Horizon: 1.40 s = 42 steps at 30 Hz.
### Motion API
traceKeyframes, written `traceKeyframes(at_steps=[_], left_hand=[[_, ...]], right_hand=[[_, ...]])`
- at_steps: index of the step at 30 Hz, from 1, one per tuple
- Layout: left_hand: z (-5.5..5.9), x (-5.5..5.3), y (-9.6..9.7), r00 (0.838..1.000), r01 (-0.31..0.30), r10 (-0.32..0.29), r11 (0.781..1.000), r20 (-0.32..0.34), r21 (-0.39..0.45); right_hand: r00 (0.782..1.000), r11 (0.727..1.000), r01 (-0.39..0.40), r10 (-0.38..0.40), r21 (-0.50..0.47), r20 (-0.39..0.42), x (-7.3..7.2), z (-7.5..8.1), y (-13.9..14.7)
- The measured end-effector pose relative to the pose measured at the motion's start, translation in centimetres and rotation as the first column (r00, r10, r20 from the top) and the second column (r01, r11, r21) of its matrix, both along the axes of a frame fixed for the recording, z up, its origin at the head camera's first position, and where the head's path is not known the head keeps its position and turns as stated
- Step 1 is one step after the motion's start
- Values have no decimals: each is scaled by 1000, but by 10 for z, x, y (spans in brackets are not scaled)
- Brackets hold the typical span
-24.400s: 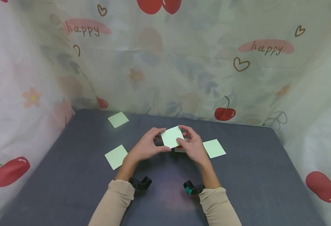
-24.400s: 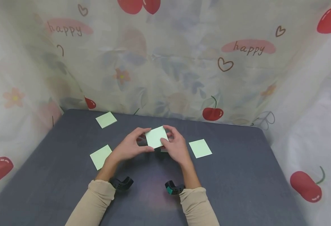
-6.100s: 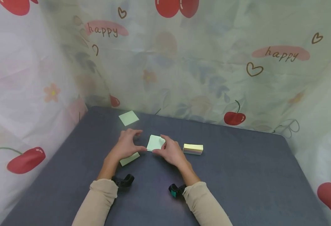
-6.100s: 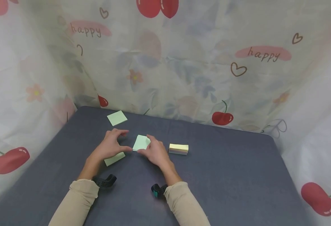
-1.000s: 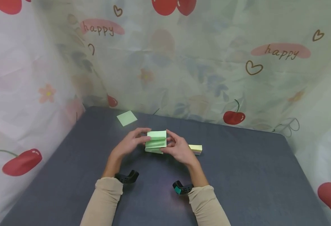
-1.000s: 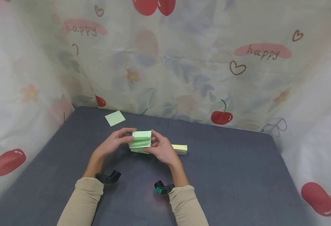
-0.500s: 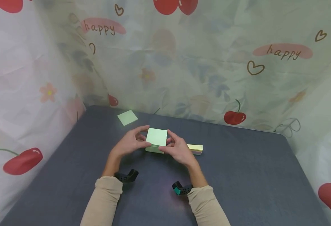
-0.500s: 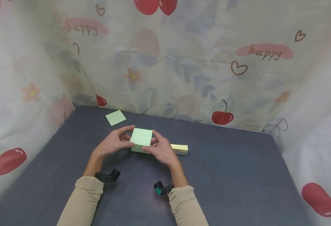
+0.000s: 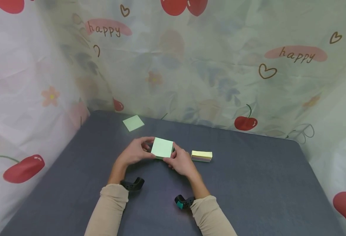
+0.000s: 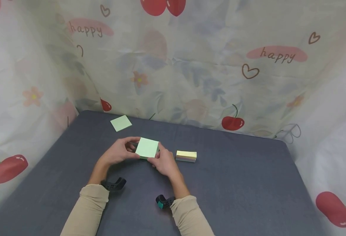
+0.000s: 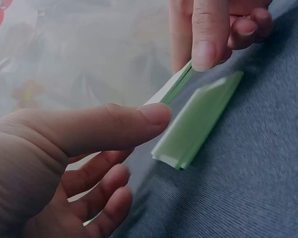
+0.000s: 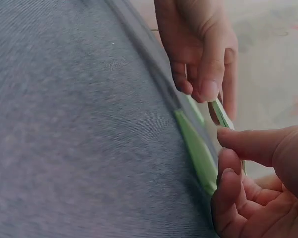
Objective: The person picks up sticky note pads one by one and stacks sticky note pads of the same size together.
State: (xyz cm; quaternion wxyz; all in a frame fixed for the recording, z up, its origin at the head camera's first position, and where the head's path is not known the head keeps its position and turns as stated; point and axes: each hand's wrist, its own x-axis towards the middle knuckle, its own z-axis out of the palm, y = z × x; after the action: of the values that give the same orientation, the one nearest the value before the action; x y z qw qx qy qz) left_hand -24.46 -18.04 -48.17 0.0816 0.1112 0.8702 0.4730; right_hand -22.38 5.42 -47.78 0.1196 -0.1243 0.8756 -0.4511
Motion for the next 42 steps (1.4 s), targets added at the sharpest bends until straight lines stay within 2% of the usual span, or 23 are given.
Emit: traceKeyframes(at_steps=[3, 9, 13, 27, 32, 36, 42], left_hand=[[-3, 0, 0, 1000, -7, 6, 998, -23, -55], [-11, -3, 0, 998, 6, -12, 995, -59, -100], [-14, -3, 1, 998, 9, -16, 991, -53, -134], [-15, -3, 5, 1000, 6, -9, 989, -20, -151], [-15, -2, 5, 1000, 5, -6, 988, -10, -152], [-16, -3, 6, 1000, 4, -4, 989, 2, -146], [-17, -2, 6, 1000, 3, -2, 990, 7, -144]], right_hand=[[1000, 1000, 10, -10, -1, 26, 0, -3, -1], [998, 999, 48, -48, 4, 36, -2, -5, -3], [998, 999, 49, -50, 14, 42, -2, -7, -4], [996, 997, 79, -80, 27, 48, -3, -12, -7], [993, 996, 92, -93, 21, 73, -3, -13, -6], [992, 996, 81, -83, 21, 92, -4, -14, -5], [994, 997, 70, -73, 35, 80, -4, -16, -4]])
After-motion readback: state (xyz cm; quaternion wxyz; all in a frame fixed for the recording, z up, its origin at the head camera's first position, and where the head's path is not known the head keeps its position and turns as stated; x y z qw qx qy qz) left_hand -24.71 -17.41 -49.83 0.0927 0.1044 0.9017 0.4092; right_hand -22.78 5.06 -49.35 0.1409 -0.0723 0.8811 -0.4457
